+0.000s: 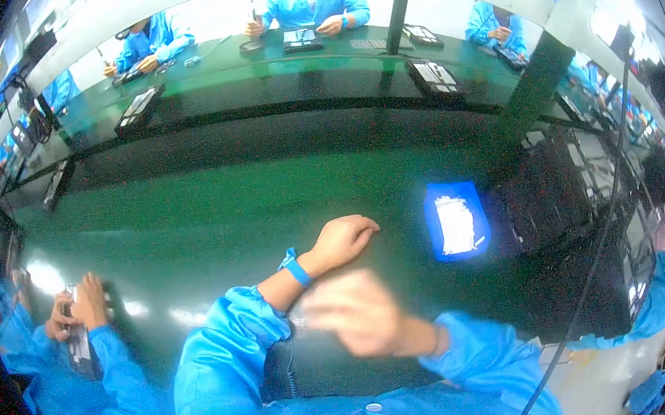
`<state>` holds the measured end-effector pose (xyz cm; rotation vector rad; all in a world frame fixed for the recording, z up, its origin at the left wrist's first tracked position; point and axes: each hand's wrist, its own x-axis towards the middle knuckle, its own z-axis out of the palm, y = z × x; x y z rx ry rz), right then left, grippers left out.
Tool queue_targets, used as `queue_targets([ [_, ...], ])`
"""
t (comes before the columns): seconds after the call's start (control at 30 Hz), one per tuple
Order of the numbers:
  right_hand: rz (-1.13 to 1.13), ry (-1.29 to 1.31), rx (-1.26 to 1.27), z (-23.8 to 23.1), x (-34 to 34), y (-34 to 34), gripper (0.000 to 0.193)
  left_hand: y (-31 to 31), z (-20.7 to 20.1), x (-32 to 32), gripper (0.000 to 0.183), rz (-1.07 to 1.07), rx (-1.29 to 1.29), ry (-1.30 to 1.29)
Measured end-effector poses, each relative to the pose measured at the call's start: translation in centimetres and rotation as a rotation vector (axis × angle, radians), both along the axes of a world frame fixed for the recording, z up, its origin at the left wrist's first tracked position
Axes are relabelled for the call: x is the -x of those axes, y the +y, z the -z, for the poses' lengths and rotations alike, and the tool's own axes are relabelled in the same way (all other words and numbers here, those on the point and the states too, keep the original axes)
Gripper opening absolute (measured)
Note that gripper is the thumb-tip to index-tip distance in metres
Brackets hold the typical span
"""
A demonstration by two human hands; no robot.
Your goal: The person adheres ribbon cables and tape strips onto electronic tablet components by hand, places the assembled devices onto a conveyor belt, and retrieves new tablets to repeat the process.
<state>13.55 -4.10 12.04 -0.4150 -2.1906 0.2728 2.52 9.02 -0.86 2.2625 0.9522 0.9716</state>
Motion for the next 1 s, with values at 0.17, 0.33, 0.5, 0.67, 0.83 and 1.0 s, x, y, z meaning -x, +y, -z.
queue_targets([
  [0.17,-0.498,-0.255,0.494,10.9,2.9,-6.3,0.024,0.1,-0.5,-0.2,0.017,0.010,-0.044,-0.024],
  [0.33,-0.650,-0.339,0.531,11.6,3.0,-5.9,0.020,0.2,-0.7,0.0,0.017,-0.010,-0.059,-0.004],
  [0.5,-0.680,-0.233,0.595,12.1,2.9,-5.8,0.020,0.3,-0.7,-0.4,0.016,-0.008,-0.051,-0.003],
  [0.67,-0.692,-0.238,0.601,12.1,2.8,-6.0,0.020,0.1,-0.6,-0.4,0.015,-0.017,-0.080,-0.003],
  [0.83,-0.694,-0.276,0.613,12.3,2.5,-5.9,0.018,0.2,-0.6,-0.4,0.015,-0.006,-0.069,0.029],
  [1.0,-0.696,-0.272,0.601,12.1,2.6,-5.7,0.018,0.3,-0.4,-0.4,0.016,-0.008,-0.064,0.036],
])
